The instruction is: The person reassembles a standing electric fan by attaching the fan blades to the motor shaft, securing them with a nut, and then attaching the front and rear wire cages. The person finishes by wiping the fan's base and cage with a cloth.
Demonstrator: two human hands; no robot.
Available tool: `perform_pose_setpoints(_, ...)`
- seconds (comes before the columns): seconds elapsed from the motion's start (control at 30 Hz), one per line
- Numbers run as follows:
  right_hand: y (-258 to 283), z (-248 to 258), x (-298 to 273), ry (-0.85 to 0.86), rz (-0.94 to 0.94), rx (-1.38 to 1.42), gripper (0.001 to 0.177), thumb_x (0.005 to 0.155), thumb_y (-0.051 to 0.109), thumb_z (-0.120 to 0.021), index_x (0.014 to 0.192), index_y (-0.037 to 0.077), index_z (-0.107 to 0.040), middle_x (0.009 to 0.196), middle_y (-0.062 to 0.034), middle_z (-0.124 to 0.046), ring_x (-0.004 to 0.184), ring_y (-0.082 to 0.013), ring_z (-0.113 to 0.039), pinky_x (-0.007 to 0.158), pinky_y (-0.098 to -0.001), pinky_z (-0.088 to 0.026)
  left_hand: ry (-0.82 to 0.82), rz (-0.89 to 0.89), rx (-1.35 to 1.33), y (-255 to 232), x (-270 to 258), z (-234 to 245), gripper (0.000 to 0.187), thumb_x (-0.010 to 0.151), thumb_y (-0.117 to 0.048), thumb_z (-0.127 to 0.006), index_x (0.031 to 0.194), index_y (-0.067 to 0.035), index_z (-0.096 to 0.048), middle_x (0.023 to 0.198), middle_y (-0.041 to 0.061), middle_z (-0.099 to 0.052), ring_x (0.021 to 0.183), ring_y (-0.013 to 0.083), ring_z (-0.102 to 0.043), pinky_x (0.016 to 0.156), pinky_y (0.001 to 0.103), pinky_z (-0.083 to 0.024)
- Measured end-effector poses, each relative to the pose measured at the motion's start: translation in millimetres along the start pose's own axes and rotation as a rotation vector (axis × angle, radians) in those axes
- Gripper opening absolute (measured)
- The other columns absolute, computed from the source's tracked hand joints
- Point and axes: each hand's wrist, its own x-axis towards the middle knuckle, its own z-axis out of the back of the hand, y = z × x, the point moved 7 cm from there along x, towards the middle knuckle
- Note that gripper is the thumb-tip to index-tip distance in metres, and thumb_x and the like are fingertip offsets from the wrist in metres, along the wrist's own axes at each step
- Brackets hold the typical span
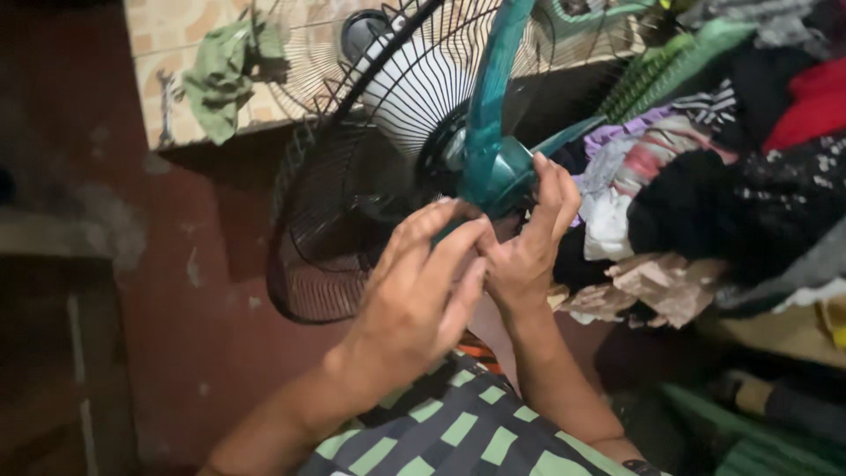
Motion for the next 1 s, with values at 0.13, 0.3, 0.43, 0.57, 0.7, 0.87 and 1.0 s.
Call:
perform_pose_setpoints(0.13, 0.9, -5.7, -2.6, -0.032, -0.128, -0.006, 0.076, 0.096, 0.016, -0.081, 0.158, 0.007, -0.038, 0.149, -0.0183, -0.041, 0.135, -0.0313, -0.049, 0.112, -0.0395, -0.046, 0.050, -0.025, 0.011, 11.8, 4.5, -10.5, 0.053, 0.097, -0.011, -0.070, 0.144, 0.005, -0.053, 0.150, 0.034, -0.041, 0.142, 0.0500, -0.043, 0.120, 0.054, -0.038)
perform_pose_setpoints(0.3, 5.0, -7.3, -1.5, -0.054, -0.149, 0.072, 0.068, 0.102, 0.009, -0.070, 0.162, 0.007, -0.038, 0.151, -0.0170, -0.043, 0.138, -0.0290, -0.053, 0.117, -0.0365, -0.049, 0.096, -0.044, -0.070, 19.0, 6.0, -27.1, 0.051, 0.100, -0.016, -0.067, 0.145, 0.003, -0.051, 0.155, 0.037, -0.036, 0.145, 0.0539, -0.041, 0.123, 0.056, -0.036)
perform_pose_setpoints(0.43, 3.0, 1.5, 0.5, -0.052, -0.092, 0.015, 0.069, 0.100, 0.008, -0.073, 0.160, 0.005, -0.039, 0.146, -0.0178, -0.047, 0.135, -0.0309, -0.054, 0.117, -0.0381, -0.045, 0.069, -0.018, -0.083, 20.8, 0.4, -42.7, 0.057, 0.097, -0.018, -0.068, 0.148, 0.001, -0.049, 0.155, 0.038, -0.034, 0.143, 0.0537, -0.041, 0.122, 0.057, -0.035)
perform_pose_setpoints(0.57, 1.1, -4.5, 4.2, -0.065, -0.122, 0.016, 0.066, 0.100, 0.007, -0.070, 0.158, 0.003, -0.039, 0.142, -0.0184, -0.049, 0.129, -0.0317, -0.055, 0.114, -0.0378, -0.045, 0.023, 0.034, -0.088, 28.0, -0.9, -43.5, 0.061, 0.096, -0.018, -0.068, 0.150, 0.001, -0.045, 0.158, 0.038, -0.032, 0.143, 0.0540, -0.040, 0.121, 0.056, -0.036)
perform_pose_setpoints(0.7, 1.5, -4.7, -4.3, -0.060, -0.114, -0.082, 0.066, 0.100, 0.006, -0.068, 0.160, 0.003, -0.038, 0.144, -0.0202, -0.051, 0.129, -0.0343, -0.056, 0.114, -0.0379, -0.045, -0.019, 0.049, -0.145, 30.6, -5.1, -53.3, 0.060, 0.101, -0.019, -0.067, 0.152, 0.001, -0.041, 0.161, 0.037, -0.028, 0.149, 0.0535, -0.038, 0.124, 0.055, -0.036)
perform_pose_setpoints(0.87, 5.8, -11.9, -9.5, -0.115, -0.165, -0.043, 0.060, 0.108, 0.009, -0.062, 0.162, 0.002, -0.037, 0.163, -0.0250, -0.042, 0.151, -0.0328, -0.048, 0.122, -0.0372, -0.042, 0.082, 0.049, -0.168, 32.8, -4.0, -57.8, 0.066, 0.100, -0.017, -0.065, 0.155, 0.004, -0.035, 0.163, 0.041, -0.021, 0.150, 0.0559, -0.031, 0.125, 0.056, -0.031)
perform_pose_setpoints(1.0, 3.7, -23.3, -17.2, -0.175, -0.257, 0.114, 0.060, 0.109, 0.012, -0.063, 0.162, 0.002, -0.037, 0.167, -0.0245, -0.039, 0.152, -0.0303, -0.047, 0.121, -0.0351, -0.044, 0.146, -0.017, -0.222, 22.2, -11.4, -50.2, 0.076, 0.097, -0.018, -0.067, 0.158, 0.005, -0.027, 0.163, 0.039, -0.021, 0.155, 0.0574, -0.022, 0.130, 0.061, -0.020)
